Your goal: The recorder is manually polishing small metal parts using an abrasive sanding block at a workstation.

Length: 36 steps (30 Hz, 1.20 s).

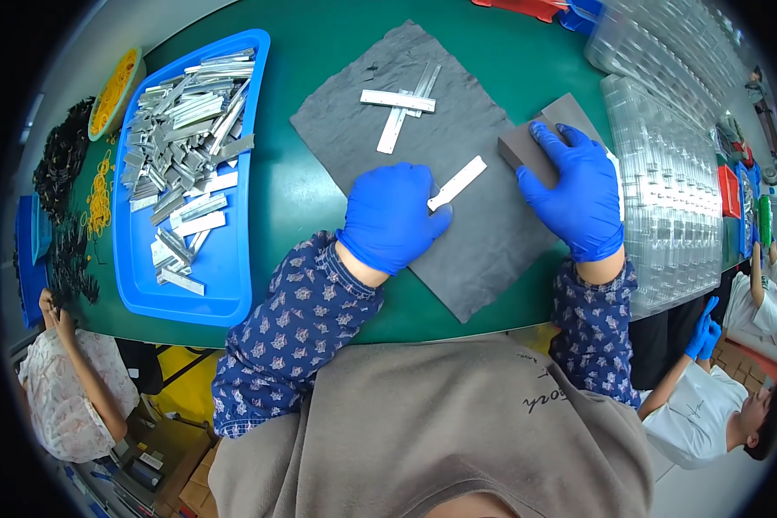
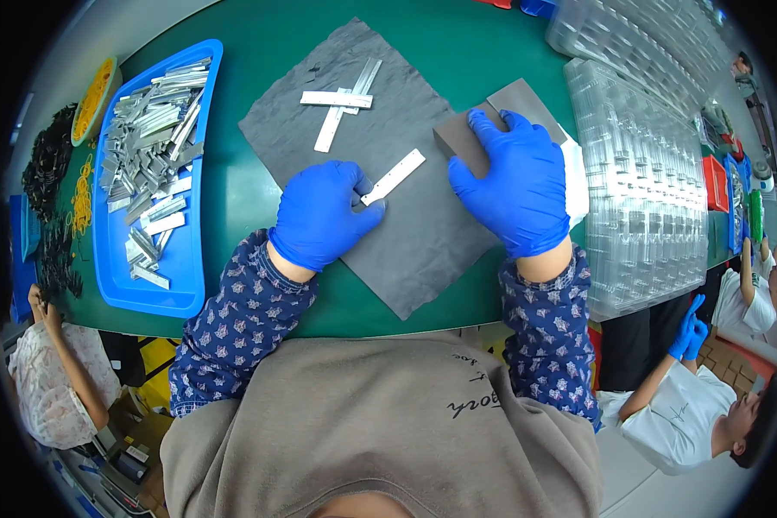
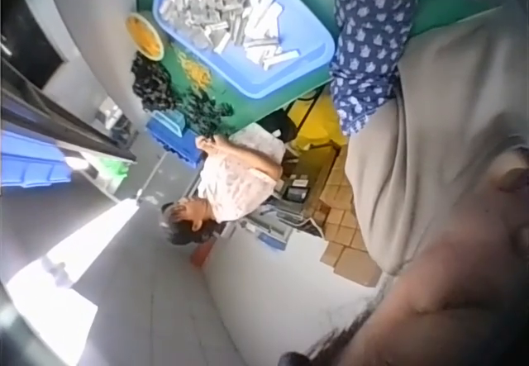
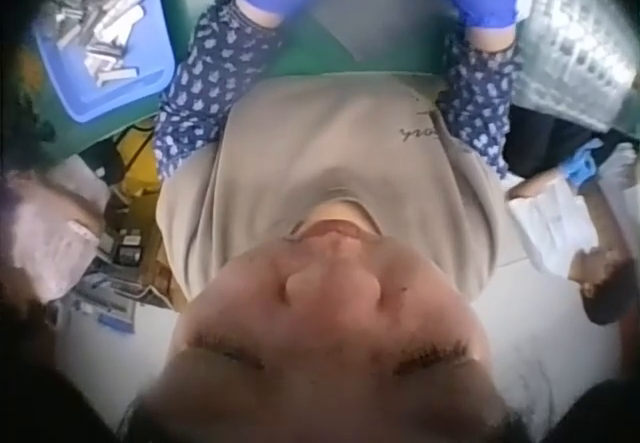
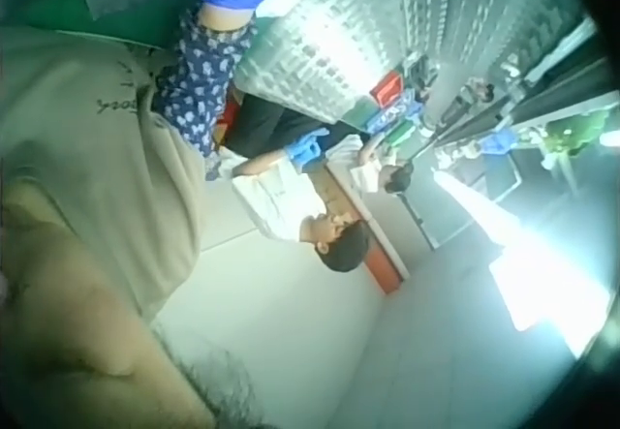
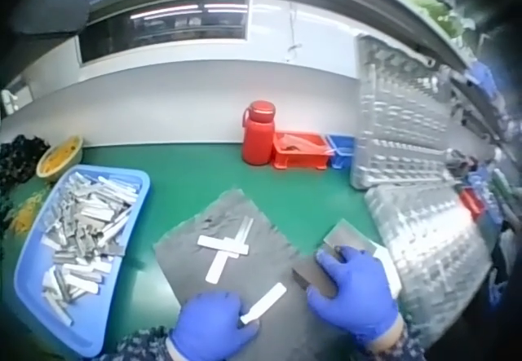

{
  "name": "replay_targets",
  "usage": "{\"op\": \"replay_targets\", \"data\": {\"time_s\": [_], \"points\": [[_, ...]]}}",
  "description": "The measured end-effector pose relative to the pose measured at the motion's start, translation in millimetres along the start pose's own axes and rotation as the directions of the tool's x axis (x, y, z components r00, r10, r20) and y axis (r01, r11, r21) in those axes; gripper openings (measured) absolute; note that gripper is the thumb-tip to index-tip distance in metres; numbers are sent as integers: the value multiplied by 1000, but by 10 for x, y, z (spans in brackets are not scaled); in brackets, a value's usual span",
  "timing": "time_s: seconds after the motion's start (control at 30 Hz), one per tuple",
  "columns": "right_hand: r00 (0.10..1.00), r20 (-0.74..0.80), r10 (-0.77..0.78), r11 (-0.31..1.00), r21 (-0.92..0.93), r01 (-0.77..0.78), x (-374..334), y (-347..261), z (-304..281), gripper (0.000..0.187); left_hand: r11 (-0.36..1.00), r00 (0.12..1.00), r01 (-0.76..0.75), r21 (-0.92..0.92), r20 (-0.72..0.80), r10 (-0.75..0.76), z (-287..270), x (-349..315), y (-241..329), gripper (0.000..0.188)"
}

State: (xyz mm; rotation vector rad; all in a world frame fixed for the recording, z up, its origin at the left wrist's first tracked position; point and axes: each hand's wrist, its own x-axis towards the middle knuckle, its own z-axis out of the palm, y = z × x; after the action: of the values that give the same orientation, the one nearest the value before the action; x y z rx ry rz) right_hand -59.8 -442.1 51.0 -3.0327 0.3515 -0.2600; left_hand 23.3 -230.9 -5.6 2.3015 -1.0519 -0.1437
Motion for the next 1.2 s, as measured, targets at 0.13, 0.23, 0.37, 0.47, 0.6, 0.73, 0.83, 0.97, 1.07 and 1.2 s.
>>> {"op": "replay_targets", "data": {"time_s": [0.13,0.23,0.37,0.47,0.6,0.73,0.83,0.97,1.07,1.2], "points": [[977,-172,129,951,301,-72,-71,145,206,55,998,995,-58,5,-81,58,-40,24,20,21],[962,-250,105,948,317,-21,-77,182,264,54,998,979,-68,0,-190,66,-93,101,-66,21],[973,-203,112,939,341,-37,-87,174,260,57,999,934,-13,43,-357,27,-188,331,-356,25],[975,-214,64,942,335,12,-100,176,263,57,991,977,38,126,-212,-10,-389,287,-308,38],[982,-179,63,919,394,13,-128,193,253,56,973,966,-33,230,-242,90,-928,-155,-324,38],[982,-183,47,897,441,39,-110,180,259,56,912,942,226,343,-314,-115,-1525,-738,-723,36],[981,-188,39,898,438,49,-116,159,246,56,858,915,371,356,-298,-271,-1742,-1045,-1117,37],[979,-197,44,883,467,55,-122,168,285,57,880,910,411,238,-165,-381,-1646,-1208,-1485,30],[983,-179,46,891,452,40,-117,177,316,57,874,905,419,248,-187,-381,-1604,-1185,-1467,24],[982,-180,56,874,485,39,-110,174,318,57,910,957,277,308,-176,-232,-1645,-1181,-1469,16]]}}
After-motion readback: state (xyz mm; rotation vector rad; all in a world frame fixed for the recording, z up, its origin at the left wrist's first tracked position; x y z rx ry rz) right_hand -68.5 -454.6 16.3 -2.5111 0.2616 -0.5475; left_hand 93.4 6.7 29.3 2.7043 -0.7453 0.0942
